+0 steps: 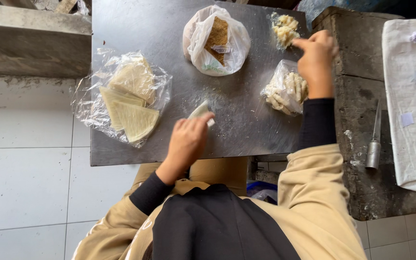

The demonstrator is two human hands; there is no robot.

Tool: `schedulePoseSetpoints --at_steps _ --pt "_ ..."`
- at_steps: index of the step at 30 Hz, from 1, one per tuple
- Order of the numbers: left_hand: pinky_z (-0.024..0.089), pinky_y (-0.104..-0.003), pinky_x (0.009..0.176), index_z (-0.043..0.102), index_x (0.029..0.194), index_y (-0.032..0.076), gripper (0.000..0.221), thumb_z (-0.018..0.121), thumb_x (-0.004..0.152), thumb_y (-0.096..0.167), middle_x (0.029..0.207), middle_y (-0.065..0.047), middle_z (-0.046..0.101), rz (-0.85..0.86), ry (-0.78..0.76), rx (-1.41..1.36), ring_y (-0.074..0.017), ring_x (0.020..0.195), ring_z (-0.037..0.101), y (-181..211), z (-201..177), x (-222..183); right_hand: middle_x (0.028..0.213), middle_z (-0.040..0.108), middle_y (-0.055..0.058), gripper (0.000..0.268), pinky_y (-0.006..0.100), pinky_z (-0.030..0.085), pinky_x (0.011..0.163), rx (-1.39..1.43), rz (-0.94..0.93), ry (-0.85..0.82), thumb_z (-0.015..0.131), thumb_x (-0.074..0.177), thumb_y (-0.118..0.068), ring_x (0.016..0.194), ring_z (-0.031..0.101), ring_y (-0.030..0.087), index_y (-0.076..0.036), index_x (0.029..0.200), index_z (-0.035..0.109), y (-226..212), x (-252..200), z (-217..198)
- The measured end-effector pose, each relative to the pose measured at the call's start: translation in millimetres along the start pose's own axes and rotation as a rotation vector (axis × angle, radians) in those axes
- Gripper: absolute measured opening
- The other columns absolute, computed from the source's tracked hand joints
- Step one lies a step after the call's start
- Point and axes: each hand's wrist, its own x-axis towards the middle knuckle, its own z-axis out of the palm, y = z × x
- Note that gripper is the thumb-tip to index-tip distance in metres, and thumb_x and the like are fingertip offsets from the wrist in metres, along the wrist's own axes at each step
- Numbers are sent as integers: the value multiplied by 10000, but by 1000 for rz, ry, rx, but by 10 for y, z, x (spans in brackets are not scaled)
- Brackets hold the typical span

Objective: The person places a small amount of filling onto a triangular dough wrapper and rolls it into a cylinder by hand.

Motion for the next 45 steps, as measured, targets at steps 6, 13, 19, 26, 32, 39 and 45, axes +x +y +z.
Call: schedulePoseSetpoints --at_steps 6,13,19,26,32,39,45 --pt "446 -413 1006 526 1402 101 518 692 925 216 1267 -100 650 113 -67 -41 -246 1175 623 20 25 -155 1157 539 118 550 553 240 1132 -57 -23 -122 624 872 97 1152 479 346 -265 1258 776 315 320 543" --pt "445 -397 988 549 1359 98 465 707 930 185 1250 -82 656 -70 -17 46 -251 1158 627 -123 -123 -164 1182 533 95 536 524 223 1169 -25 50 -195 606 805 146 1169 470 309 -226 1136 804 144 305 520" --pt "436 -389 954 573 1342 103 440 714 932 177 1231 -66 668 -125 8 40 -238 1145 625 -128 -118 -209 1166 556 43 385 305 534 888 733 -31 -59 511 904 132 1015 541 144 -106 1120 722 -477 -165 -237" --pt "394 -403 1012 592 1328 101 426 712 927 184 1293 -43 672 -160 26 49 -235 1186 597 -133 -129 -189 710 611 48 417 171 382 374 1611 290 -1087 400 1021 -32 458 470 35 44 1422 487 -1591 -1089 -41" --pt "386 -396 1020 593 1319 96 411 705 934 185 1322 -30 670 -155 36 37 -234 1193 591 -130 -151 -199 621 574 23 485 174 343 352 1462 299 -1153 361 1008 -55 373 392 31 43 1473 457 -1659 -1055 232" --pt "386 -395 1015 597 1312 99 395 696 940 190 1327 -26 665 -144 36 52 -229 1189 585 -138 -132 -213 624 563 14 534 318 469 467 303 -475 -334 559 913 -73 479 510 155 -224 1413 670 -1770 -1340 285" --pt "387 -391 1016 603 1303 103 371 693 957 198 1336 -20 665 -142 38 76 -224 1190 586 -135 -121 -222 870 537 32 513 320 438 614 -246 -753 97 621 915 -87 712 540 185 -208 1411 676 -1780 -1344 268"
